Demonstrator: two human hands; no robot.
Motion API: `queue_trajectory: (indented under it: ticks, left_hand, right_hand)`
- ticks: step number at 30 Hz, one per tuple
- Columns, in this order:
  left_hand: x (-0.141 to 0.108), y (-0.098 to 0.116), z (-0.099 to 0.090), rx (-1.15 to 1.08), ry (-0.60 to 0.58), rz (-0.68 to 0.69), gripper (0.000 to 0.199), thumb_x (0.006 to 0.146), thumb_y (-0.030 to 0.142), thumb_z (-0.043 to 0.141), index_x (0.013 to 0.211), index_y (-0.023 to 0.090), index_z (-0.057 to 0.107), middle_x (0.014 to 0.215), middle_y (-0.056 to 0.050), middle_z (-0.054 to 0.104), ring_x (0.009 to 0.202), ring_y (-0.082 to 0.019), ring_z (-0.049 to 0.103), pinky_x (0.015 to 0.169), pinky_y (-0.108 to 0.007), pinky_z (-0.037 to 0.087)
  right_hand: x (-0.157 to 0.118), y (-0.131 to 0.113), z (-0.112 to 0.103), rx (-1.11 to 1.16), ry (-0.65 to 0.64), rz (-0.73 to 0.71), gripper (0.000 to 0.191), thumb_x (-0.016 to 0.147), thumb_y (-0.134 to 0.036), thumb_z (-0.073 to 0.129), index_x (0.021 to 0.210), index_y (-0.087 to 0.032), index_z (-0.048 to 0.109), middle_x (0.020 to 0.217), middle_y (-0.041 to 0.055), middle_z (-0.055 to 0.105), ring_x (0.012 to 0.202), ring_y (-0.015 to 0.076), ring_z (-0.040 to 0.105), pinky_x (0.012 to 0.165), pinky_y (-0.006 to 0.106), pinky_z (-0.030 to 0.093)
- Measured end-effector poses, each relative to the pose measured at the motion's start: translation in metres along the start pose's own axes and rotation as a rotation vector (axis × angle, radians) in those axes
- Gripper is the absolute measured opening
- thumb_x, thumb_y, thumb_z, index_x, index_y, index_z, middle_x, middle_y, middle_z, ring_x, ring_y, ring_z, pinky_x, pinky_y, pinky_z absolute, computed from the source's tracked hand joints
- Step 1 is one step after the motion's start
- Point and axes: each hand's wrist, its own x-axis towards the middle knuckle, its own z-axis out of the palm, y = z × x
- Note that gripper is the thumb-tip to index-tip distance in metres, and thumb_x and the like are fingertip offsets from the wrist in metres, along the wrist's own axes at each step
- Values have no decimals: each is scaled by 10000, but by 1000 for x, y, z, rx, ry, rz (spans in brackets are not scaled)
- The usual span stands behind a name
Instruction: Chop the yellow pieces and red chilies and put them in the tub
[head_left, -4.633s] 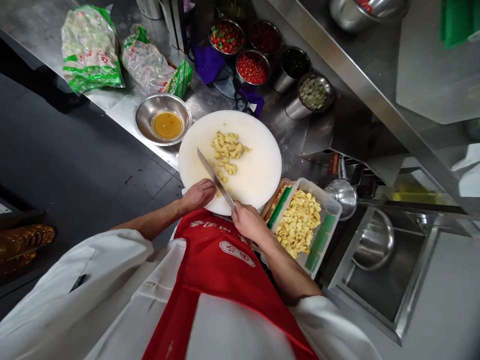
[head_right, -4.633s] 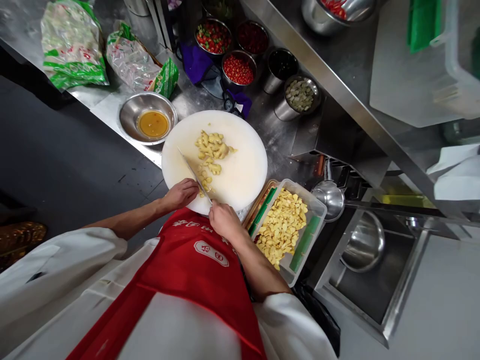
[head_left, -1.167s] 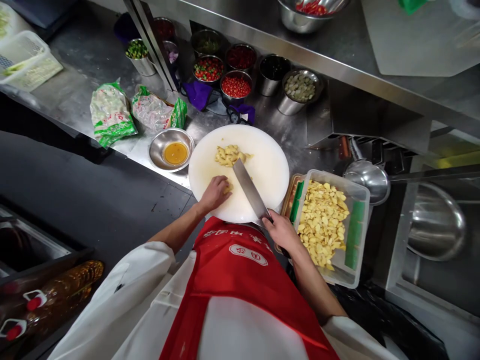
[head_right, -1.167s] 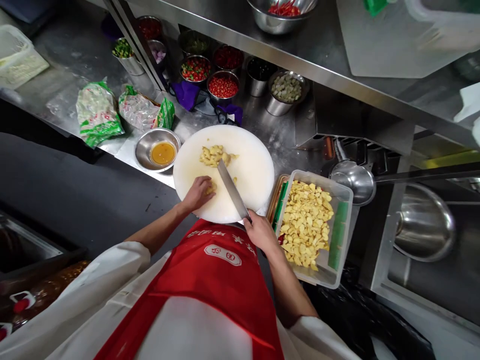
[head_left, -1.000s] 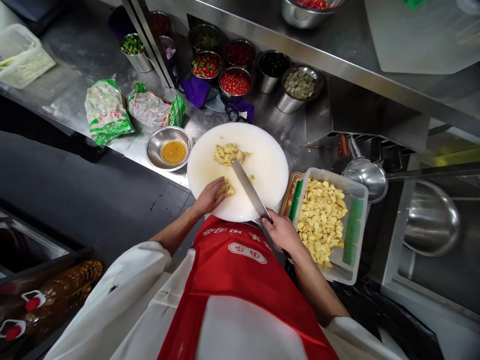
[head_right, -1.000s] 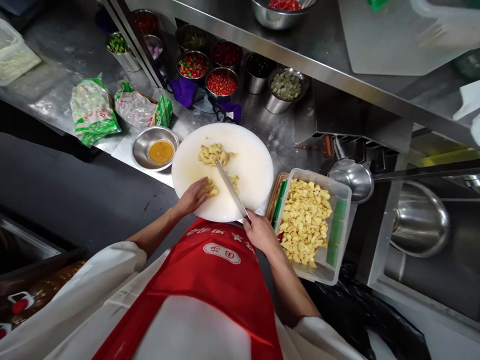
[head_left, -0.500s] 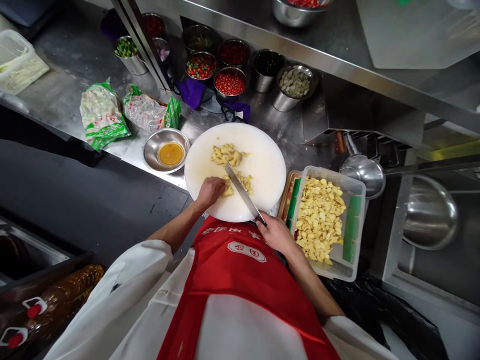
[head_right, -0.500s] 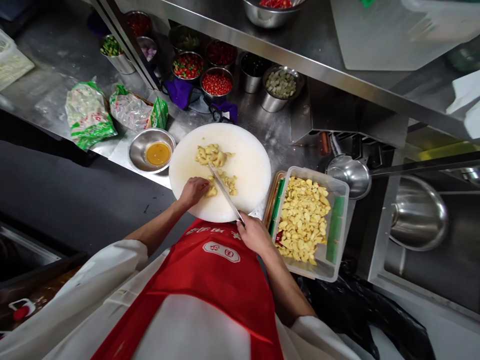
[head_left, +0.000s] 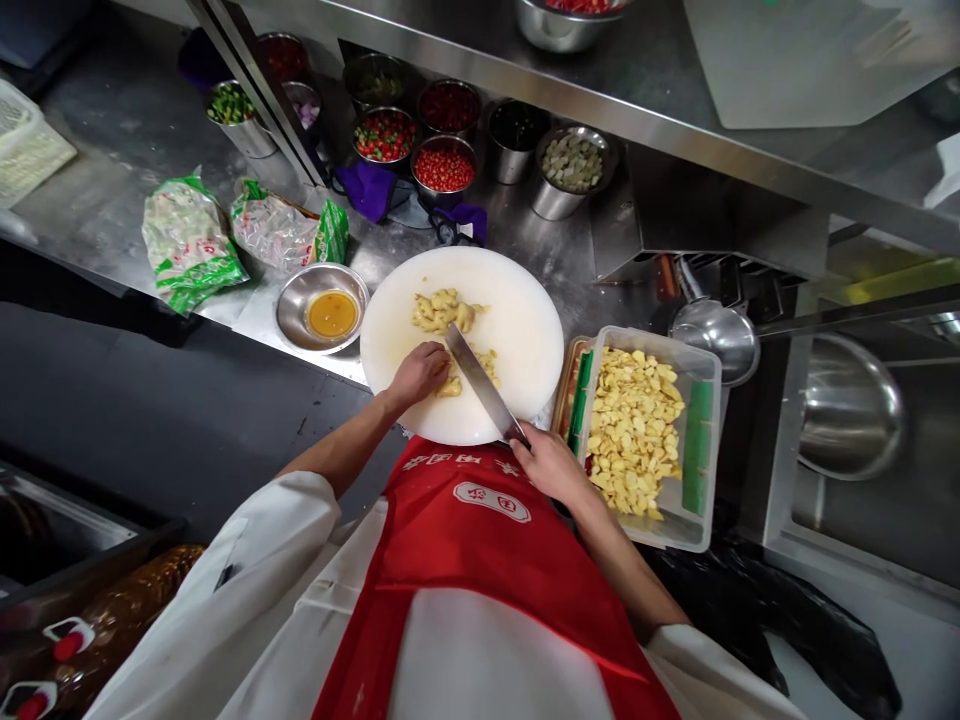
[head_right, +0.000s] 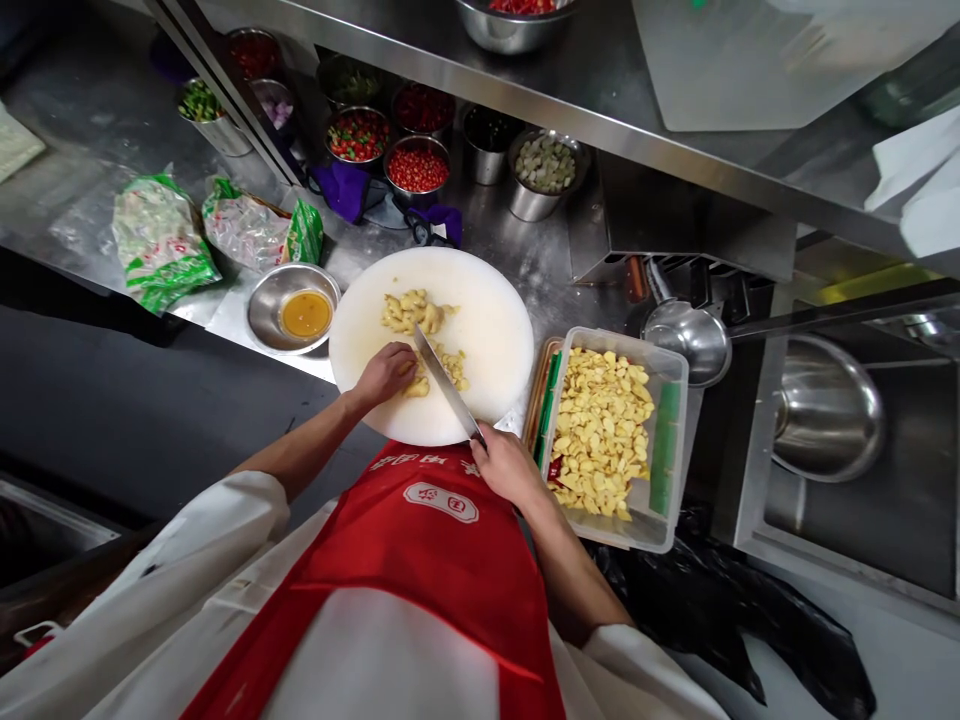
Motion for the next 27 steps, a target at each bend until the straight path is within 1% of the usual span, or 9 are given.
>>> queue_trajectory:
  ticks: [2, 6, 8, 12, 15, 19, 23, 27]
  left_hand:
    - [1, -1, 2, 20, 16, 6, 146, 931, 219, 547, 985, 180, 677, 1059, -97, 653, 983, -214, 618, 873, -358, 549]
    - [-3, -4, 6, 5, -10, 111, 183, 968, 262, 533, 1035, 177, 681, 1061, -98, 665, 1026, -213, 616, 911, -359, 542]
    - [-6, -5, 7, -5, -5, 139, 206, 973, 293, 541, 1068, 172, 677, 1077, -104, 660, 1040, -213, 612, 919, -359, 539]
    - [-9, -4, 9, -13, 33, 108, 239, 980, 319, 534, 1091, 167, 681, 1088, -113, 651, 1021, -215, 605, 913, -370, 534]
    - [-7, 0, 8, -3, 17, 69, 251, 994, 309, 497, 1056, 170, 697, 1069, -113, 659, 999, -214, 603, 913, -385, 528]
    - [-6, 3, 6, -4, 1, 24, 257, 996, 317, 493, 1015, 176, 706, 1066, -110, 664, 988, -211, 602, 904, -379, 524]
    - [-9, 2, 6, -32, 30, 41, 233, 991, 292, 508, 1001, 167, 704, 1068, -113, 668, 997, -205, 606, 906, -356, 523]
    - [-9, -1, 7, -23, 29, 57, 233, 993, 286, 502, 997, 171, 705, 1054, -106, 678, 993, -205, 616, 905, -355, 531]
  right_hand:
    - [-1, 0, -3, -42, -9, 6, 244, 1005, -280, 398, 1058, -172, 610, 974, 105, 740, 926, 230, 690, 752, 277, 394]
    - [1, -2, -9, -98, -22, -19, 239, 1008, -267, 397, 1049, -170, 611, 960, 96, 742, 912, 215, 687, 742, 271, 379]
    - [4, -4, -12, -105, -30, -41, 240, 1009, -264, 395, 1053, -176, 614, 971, 91, 744, 916, 208, 684, 745, 269, 376]
    - [10, -6, -20, -120, -44, -43, 237, 1008, -264, 397, 1029, -180, 618, 1000, 96, 744, 922, 209, 683, 747, 272, 375]
    - [11, -5, -21, -122, -39, -36, 236, 1007, -266, 397, 1022, -175, 613, 1005, 100, 743, 929, 210, 683, 751, 271, 378]
    - [8, -4, -17, -118, -66, -52, 240, 1012, -272, 387, 1040, -178, 607, 989, 88, 745, 923, 207, 686, 757, 269, 383]
    - [5, -5, -17, -127, -75, -41, 247, 1016, -273, 378, 1032, -181, 606, 970, 80, 744, 918, 209, 688, 746, 270, 380]
    - [-1, -10, -31, -178, -64, -63, 256, 1024, -265, 358, 1048, -181, 599, 973, 87, 743, 903, 209, 689, 739, 276, 368]
